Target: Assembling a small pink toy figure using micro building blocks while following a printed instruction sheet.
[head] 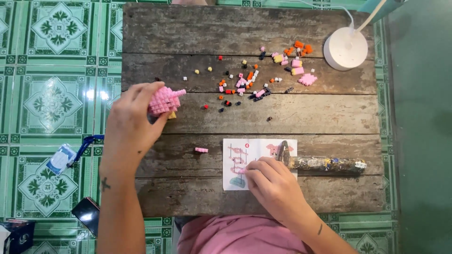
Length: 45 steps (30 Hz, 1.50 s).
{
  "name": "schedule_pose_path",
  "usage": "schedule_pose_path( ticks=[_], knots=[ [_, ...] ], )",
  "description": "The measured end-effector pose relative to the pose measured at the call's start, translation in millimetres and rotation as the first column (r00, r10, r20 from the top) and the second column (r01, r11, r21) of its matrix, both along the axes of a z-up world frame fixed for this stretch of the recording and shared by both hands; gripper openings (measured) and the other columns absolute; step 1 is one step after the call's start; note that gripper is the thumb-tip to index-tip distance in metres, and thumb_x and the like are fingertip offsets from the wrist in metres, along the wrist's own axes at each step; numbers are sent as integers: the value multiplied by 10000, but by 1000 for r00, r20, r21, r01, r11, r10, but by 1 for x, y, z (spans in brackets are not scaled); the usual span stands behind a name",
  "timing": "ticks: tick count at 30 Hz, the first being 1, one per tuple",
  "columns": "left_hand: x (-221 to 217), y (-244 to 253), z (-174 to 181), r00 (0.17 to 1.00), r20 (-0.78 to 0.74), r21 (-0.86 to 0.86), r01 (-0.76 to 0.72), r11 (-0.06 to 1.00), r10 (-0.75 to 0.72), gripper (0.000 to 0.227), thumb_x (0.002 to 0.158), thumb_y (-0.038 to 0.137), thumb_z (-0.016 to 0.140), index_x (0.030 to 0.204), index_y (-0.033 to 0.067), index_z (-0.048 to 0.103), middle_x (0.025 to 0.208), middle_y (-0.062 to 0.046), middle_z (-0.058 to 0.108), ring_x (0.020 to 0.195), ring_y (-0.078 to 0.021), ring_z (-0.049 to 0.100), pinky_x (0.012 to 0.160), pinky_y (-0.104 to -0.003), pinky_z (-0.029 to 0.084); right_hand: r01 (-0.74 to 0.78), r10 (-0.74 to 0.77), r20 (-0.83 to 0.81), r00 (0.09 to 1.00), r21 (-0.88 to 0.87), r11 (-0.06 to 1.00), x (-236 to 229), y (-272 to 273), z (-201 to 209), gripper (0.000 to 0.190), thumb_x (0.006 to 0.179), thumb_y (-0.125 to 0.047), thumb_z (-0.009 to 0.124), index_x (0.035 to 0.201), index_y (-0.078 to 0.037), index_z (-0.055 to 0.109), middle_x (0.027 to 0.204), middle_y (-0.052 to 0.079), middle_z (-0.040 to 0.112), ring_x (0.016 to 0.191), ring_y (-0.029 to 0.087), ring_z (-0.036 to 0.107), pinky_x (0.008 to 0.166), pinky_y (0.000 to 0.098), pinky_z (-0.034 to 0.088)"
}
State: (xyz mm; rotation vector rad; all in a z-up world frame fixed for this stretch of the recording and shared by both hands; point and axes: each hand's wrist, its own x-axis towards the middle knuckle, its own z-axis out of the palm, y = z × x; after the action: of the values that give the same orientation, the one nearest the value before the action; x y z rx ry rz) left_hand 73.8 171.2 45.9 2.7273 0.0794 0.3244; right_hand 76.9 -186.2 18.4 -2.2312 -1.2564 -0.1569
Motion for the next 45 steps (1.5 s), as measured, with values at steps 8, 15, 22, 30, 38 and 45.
schedule_pose_path(
  ticks=[8, 15, 22, 30, 38, 45],
  knots=[
    [15, -43, -1, 978, 113, 10, 174, 985, -174, 645, 856, 150, 985, 1442, 27, 748, 1336, -179, 806, 1145, -295, 760, 1018, -406, 664, -68, 85, -138, 987, 127, 990, 19, -10, 6, 117, 1005, 36, 780, 1071, -48, 733, 1078, 79, 791, 990, 277, 742, 918, 412, 618],
    [55, -102, -33, 913, 140, -44, 392, 919, -383, 691, 801, 222, 1000, 1439, 156, 744, 1298, -81, 762, 1258, -307, 742, 1055, -463, 611, 129, -103, -109, 989, 267, 955, 95, -26, 37, 206, 891, 34, 878, 1039, -108, 858, 1016, 48, 838, 897, 248, 810, 830, 389, 657],
    [61, -114, -46, 908, 120, -33, 407, 913, -401, 583, 916, 170, 938, 1462, 128, 738, 1299, -137, 758, 1268, -341, 734, 1064, -448, 607, 101, -82, -95, 992, 212, 972, 124, 3, 55, 169, 942, 46, 856, 1026, -93, 806, 1031, 35, 828, 825, 254, 767, 777, 395, 649],
    [60, -113, -49, 912, 118, -4, 396, 918, -392, 600, 929, 188, 951, 1483, 122, 732, 1338, -159, 766, 1315, -350, 720, 1056, -455, 616, 108, -81, -133, 988, 208, 972, 124, 7, 37, 176, 947, 63, 835, 1034, -86, 803, 1026, 42, 838, 866, 262, 788, 789, 392, 657],
    [60, -115, -53, 913, 150, 35, 379, 925, -380, 587, 947, 215, 924, 1492, 144, 719, 1322, -120, 759, 1286, -319, 721, 1011, -437, 626, 106, -79, -136, 988, 206, 973, 121, 9, 39, 152, 985, 46, 834, 1067, -80, 813, 1029, 56, 840, 859, 258, 796, 758, 387, 654],
    [62, -104, -34, 884, 141, -118, 462, 879, -446, 651, 908, 171, 949, 1514, 122, 717, 1382, -179, 771, 1251, -391, 750, 1006, -486, 639, 68, -15, -209, 978, 251, 966, 126, 4, 38, 227, 968, 93, 824, 1134, -63, 822, 1055, 93, 846, 853, 283, 811, 789, 403, 665]
  ],
)
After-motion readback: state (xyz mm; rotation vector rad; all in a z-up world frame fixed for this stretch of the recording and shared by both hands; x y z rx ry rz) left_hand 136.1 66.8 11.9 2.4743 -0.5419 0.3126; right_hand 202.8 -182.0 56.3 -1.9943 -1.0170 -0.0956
